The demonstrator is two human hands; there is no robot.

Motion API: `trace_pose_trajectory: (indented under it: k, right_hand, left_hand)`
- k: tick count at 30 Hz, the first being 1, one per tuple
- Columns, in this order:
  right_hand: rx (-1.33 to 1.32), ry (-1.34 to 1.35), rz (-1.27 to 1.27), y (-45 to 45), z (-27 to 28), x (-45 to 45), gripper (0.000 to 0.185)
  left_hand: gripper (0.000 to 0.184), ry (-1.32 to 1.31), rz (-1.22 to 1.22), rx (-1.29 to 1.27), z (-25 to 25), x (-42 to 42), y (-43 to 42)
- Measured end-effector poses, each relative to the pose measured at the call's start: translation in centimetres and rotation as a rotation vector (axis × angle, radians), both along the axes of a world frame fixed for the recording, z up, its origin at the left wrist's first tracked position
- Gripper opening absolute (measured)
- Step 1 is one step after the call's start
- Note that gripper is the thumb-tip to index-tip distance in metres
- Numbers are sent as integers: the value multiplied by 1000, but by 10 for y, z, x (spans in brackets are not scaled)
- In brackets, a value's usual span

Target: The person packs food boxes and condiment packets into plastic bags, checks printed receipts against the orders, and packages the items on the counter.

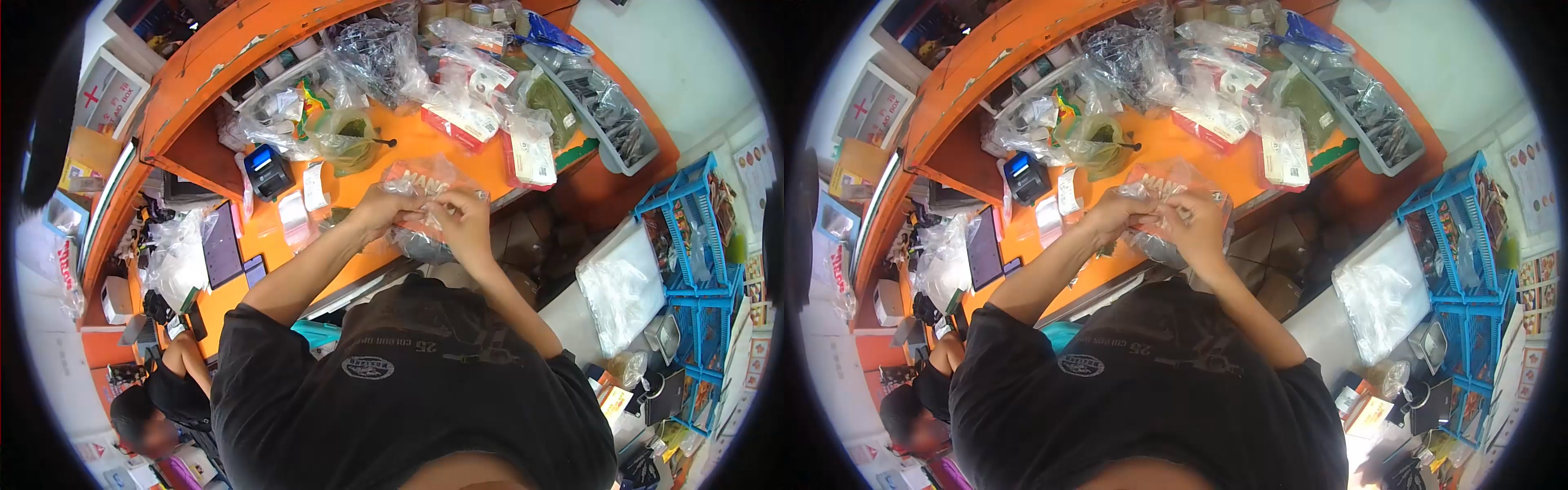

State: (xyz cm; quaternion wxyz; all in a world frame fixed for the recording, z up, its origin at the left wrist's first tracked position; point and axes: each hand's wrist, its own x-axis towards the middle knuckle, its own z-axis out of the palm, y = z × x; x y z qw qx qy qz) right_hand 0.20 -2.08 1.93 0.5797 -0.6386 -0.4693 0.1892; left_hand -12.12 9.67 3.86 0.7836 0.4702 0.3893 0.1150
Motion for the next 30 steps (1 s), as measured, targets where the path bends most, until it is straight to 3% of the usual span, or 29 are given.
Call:
trace_pose_trajectory:
  k: [4,16,19,20,21,22,23,24,26,28,30]
  right_hand:
    - [31,-10,-37,9,-8,7,7]
    - [-109,-332,-35,4,-2,2,16]
    - [-77,-193,14,5,-9,3,13]
    - [53,-375,15,3,-9,13,11]
    - [158,-564,46,12,-17,2,11]
    - [81,-292,-86,13,-24,-5,10]
    - [12,-150,-108,10,-17,-9,9]
    - [40,-184,-144,5,-8,-8,9]
    - [108,-170,-168,-3,-4,2,10]
    - [182,-60,-99,1,-7,0,10]
    - [207,-182,-117,-10,19,2,21]
  left_hand:
    - [26,-2,30,43,14,-1,-10]
    - [18,-43,53,114,-4,0,-11]
    - [15,13,-27,349,-16,-7,-10]
    - [13,-208,-84,732,-40,-16,-9]
    - [13,-176,-15,977,-30,-12,-15]
    - [12,-216,5,751,-27,-13,-22]
    - [14,-153,-37,856,-14,-13,-28]
    - [14,-243,46,1027,-41,-13,-22]
    - [9,-225,-11,1233,-26,-5,-25]
    - [7,-189,-28,976,-24,1,-22]
    - [9,-117,-26,780,-23,-8,-22]
